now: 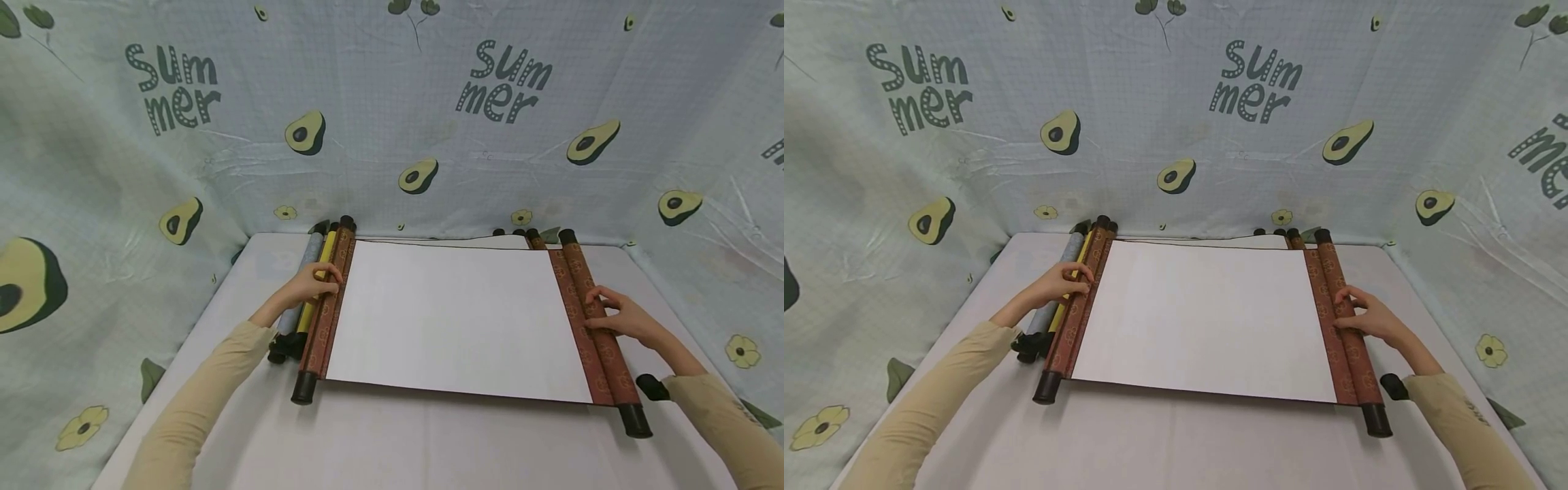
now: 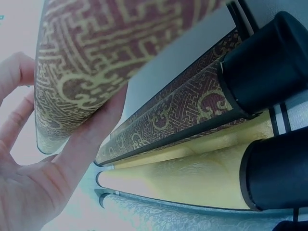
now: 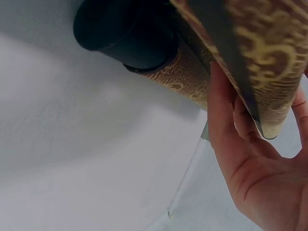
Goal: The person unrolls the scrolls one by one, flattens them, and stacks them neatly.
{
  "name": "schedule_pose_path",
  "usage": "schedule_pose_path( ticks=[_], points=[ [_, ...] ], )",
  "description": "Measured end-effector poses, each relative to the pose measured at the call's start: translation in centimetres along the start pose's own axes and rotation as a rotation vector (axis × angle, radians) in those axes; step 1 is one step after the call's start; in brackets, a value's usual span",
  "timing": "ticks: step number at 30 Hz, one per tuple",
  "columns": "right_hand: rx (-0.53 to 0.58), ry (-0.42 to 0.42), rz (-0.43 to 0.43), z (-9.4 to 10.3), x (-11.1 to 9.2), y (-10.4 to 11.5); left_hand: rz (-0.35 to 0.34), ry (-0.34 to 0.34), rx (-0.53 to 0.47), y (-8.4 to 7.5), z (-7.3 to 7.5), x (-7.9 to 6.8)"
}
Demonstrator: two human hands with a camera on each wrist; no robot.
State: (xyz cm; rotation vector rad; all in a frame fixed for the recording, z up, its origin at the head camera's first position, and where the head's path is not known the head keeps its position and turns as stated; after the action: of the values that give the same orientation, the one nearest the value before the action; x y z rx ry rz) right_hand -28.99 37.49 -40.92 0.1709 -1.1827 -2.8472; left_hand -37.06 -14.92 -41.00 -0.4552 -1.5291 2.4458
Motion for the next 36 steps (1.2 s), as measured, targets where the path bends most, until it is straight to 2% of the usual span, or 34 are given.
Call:
schedule_pose_path(
  ticks=[15, 20, 36],
  points=[
    [-0.002, 0.044, -0.006, -0.2, 0.1, -0.8, -0.008, -0.016, -0.001, 0.4, 0.3, 0.3],
    [-0.004, 0.036, -0.012, 0.2, 0.1, -1.1, 0.029, -0.021, -0.009, 1.0, 0.8, 0.4],
    [0.006, 0.002, 0.006, 1.0, 0.5, -1.3, 0.037, -0.021, 0.014, 1.1, 0.8, 0.5]
  ],
)
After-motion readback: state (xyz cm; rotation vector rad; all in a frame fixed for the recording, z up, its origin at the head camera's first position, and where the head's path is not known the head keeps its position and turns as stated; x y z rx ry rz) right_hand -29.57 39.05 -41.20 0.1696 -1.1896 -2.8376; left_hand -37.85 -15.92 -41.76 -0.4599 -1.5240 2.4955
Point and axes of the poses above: each hand's wrist, its own x-axis towards the middle knuckle, its own z-axis out of the back of the hand, y = z × x, the point moved 10 cm from there along x, towards the middle knuckle, and after that the axes turned 5 degrees about -y, right-handed, at the moved point
